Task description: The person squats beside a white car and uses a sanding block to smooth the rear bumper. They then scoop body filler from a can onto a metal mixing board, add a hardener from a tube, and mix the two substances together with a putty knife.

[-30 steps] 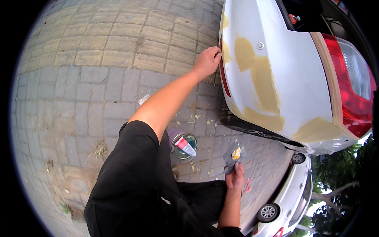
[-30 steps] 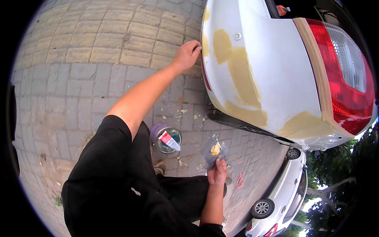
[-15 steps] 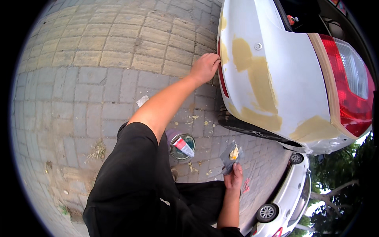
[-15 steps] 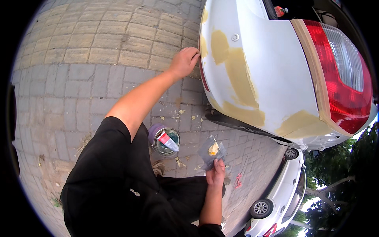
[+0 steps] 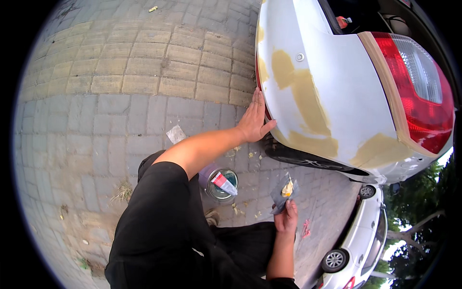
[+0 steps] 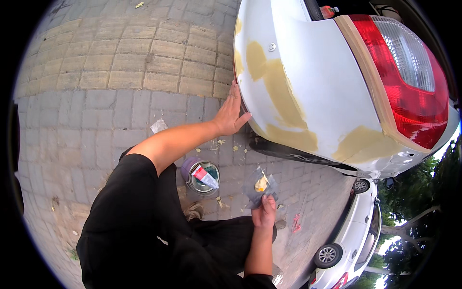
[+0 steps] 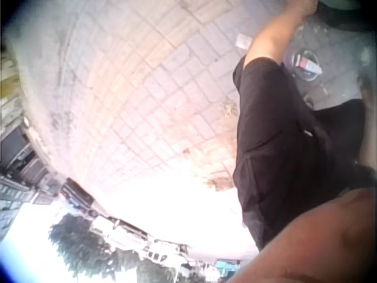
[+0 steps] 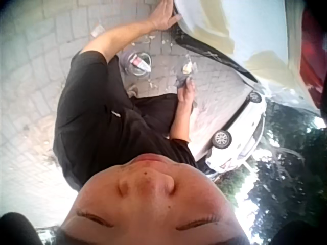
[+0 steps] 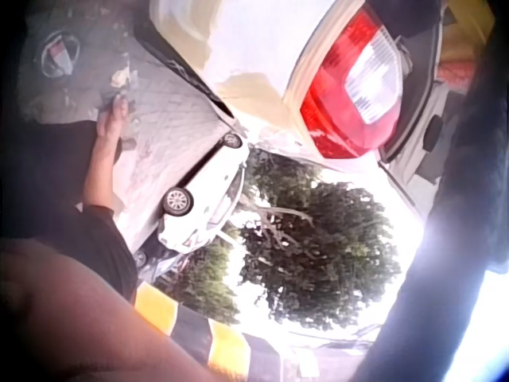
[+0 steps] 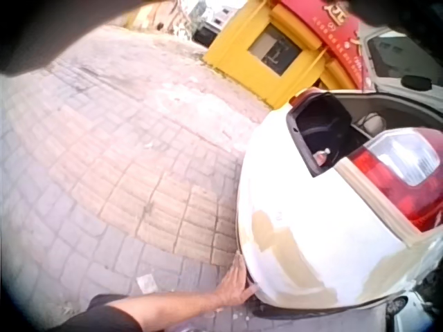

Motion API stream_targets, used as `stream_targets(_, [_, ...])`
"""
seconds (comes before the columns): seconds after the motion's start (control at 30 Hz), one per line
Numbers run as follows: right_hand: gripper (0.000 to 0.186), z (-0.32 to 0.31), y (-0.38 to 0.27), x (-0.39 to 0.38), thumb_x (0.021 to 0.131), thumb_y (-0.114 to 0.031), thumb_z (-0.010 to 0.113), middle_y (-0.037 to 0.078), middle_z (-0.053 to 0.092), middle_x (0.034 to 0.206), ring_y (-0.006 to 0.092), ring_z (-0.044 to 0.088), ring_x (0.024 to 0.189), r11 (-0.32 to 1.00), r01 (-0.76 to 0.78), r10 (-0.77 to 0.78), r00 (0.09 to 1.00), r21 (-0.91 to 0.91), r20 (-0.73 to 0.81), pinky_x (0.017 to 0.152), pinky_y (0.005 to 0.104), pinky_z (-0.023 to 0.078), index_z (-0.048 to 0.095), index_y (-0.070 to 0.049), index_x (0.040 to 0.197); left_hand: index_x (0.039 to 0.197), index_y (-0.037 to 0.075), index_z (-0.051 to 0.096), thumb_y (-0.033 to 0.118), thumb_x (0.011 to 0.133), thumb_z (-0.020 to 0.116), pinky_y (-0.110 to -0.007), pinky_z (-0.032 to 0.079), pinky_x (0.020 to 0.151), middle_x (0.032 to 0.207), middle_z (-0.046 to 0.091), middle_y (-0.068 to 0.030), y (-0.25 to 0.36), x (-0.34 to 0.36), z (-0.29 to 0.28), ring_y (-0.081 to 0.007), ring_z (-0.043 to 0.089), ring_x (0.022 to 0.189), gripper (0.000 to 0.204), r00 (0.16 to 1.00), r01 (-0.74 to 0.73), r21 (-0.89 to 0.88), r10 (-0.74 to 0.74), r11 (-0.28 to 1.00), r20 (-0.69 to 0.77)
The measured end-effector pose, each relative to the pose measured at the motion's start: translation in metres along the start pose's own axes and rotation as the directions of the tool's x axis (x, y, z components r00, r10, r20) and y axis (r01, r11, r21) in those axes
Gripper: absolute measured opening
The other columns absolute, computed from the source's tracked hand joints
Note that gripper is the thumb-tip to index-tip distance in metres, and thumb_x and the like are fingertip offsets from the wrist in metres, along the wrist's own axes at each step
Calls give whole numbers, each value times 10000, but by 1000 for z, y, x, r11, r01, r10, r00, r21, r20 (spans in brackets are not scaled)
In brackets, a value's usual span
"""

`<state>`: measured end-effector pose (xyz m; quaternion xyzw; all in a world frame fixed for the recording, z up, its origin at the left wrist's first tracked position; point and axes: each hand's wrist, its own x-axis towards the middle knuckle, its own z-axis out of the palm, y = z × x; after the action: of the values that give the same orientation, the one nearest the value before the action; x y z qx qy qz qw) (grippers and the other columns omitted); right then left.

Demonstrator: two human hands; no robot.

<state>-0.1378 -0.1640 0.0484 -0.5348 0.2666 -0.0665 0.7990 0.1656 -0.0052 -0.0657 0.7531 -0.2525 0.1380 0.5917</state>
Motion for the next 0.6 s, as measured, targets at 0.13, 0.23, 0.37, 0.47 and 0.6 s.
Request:
stream_targets(0.13, [293,-1,1,-5,953,-135,579,118,665,1112,245,660,932,1000,15,-15,1000,9,6,820,390,527,544,3,1208,1469,-149,-51,523,990,391,-449,81,1205,1546,-13,-376,-22,59,-16,-465,18,1469,935,970,168,-320,-214,932,-114])
stream_targets(0.23, [292,-2,0,-6,954,-137,581,118,659,1124,238,656,931,1000,26,-26,999,-1,22,802,388,527,544,-3,1210,1485,-119,-52,529,990,399,-420,92,1207,1566,-8,-339,-34,92,-45,-428,37,1479,932,934,262,-581,-353,770,-47])
stream_targets(0.37, [291,-20,-3,-11,959,-132,576,117,648,1141,226,648,937,999,27,-27,999,29,-20,783,382,523,540,-13,1221,1476,-117,-105,512,990,409,-446,69,1206,1562,-52,-344,-7,34,18,-444,-6,1476,947,955,252,-284,-285,925,-81])
stream_targets(0.47, [291,-15,-5,-6,960,-126,572,112,645,1144,227,647,946,997,33,-33,999,65,-2,790,378,524,535,-13,1226,1470,-120,-116,508,991,404,-459,53,1204,1555,-64,-353,7,17,23,-452,-39,1473,946,965,226,-189,-246,956,-91])
stream_targets(0.6, [280,-5,-7,-5,958,-123,574,105,642,1155,232,651,962,999,41,-43,998,35,43,815,374,527,546,-12,1214,1509,-83,39,512,1009,357,-457,125,1190,1572,83,-305,-4,59,-8,-388,62,1485,839,952,183,-313,-247,932,-181])
